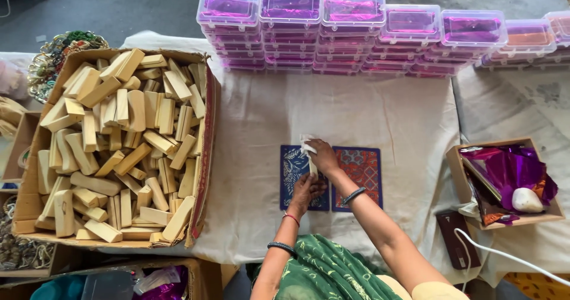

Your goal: The person cleans a small plastic container with a white cloth, then places a purple foil-wrapped item inside and stacks it with other containers. They then pick up wooden blocks from a cardboard box and wipe each one with the cloth before placing them on patterned mats on the table.

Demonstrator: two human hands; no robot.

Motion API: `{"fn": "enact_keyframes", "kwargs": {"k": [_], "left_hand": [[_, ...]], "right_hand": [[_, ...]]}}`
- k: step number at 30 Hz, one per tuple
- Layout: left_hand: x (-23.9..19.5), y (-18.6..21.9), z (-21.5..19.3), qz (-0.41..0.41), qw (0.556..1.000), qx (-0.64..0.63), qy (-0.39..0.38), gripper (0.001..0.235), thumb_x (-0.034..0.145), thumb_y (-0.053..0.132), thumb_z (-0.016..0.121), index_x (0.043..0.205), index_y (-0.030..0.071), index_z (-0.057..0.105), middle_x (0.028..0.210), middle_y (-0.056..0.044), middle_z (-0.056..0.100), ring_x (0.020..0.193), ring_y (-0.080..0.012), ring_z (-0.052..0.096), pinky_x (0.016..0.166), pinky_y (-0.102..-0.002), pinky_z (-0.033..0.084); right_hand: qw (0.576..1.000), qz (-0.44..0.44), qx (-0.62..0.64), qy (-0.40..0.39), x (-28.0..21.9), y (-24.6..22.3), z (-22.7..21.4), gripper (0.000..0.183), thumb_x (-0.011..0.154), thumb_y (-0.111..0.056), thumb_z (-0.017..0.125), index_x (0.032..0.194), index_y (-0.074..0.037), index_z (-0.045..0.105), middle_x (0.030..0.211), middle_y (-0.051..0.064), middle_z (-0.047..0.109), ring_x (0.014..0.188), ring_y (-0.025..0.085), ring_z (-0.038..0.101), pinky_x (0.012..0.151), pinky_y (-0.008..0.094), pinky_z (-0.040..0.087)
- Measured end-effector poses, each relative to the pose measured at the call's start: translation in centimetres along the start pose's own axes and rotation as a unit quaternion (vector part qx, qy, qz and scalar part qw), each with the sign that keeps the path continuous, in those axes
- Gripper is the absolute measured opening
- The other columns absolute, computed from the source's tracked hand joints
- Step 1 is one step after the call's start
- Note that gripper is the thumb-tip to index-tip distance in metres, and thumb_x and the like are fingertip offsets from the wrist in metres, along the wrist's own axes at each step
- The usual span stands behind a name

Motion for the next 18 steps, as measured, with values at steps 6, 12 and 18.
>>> {"fn": "enact_keyframes", "kwargs": {"k": [6,12,18], "left_hand": [[3.3,-4.4,-3.3,0.035,0.997,-0.057,-0.047,0.038,0.105,0.038,0.065,0.127,0.006,0.06,0.099,-0.005,0.067,0.084,-0.016,0.07,0.078,-0.033,0.062],[2.0,-2.8,-2.6,0.017,0.994,-0.101,-0.032,0.033,0.104,0.033,0.051,0.127,0.013,0.062,0.112,-0.001,0.072,0.098,-0.0146,0.069,0.081,-0.036,0.058],[3.2,-5.3,-3.6,-0.052,0.957,-0.26,-0.12,0.043,0.109,0.038,0.046,0.139,0.01,0.058,0.127,-0.006,0.068,0.113,-0.0246,0.064,0.095,-0.042,0.056]], "right_hand": [[0.995,-0.079,-0.007,0.054,-6.6,-5.8,-3.6,0.044,0.079,-0.006,0.071,0.123,-0.012,0.073,0.138,0.009,0.066,0.122,0.035,0.059,0.107,0.045,0.046],[0.991,-0.021,0.127,0.032,-12.2,-4.6,-3.8,0.044,0.079,-0.003,0.073,0.121,-0.014,0.075,0.136,0.006,0.067,0.122,0.031,0.062,0.107,0.041,0.048],[0.989,0.012,0.116,0.086,-13.8,-6.1,-7.1,0.053,0.072,0.004,0.063,0.121,-0.015,0.075,0.137,0.005,0.068,0.124,0.031,0.062,0.109,0.04,0.049]]}}
Point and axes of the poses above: each hand's wrist, its own x-axis towards the middle knuckle, its own z-axis out of the palm, y = z × x, the point moved 7 cm from there along x, towards the middle knuckle
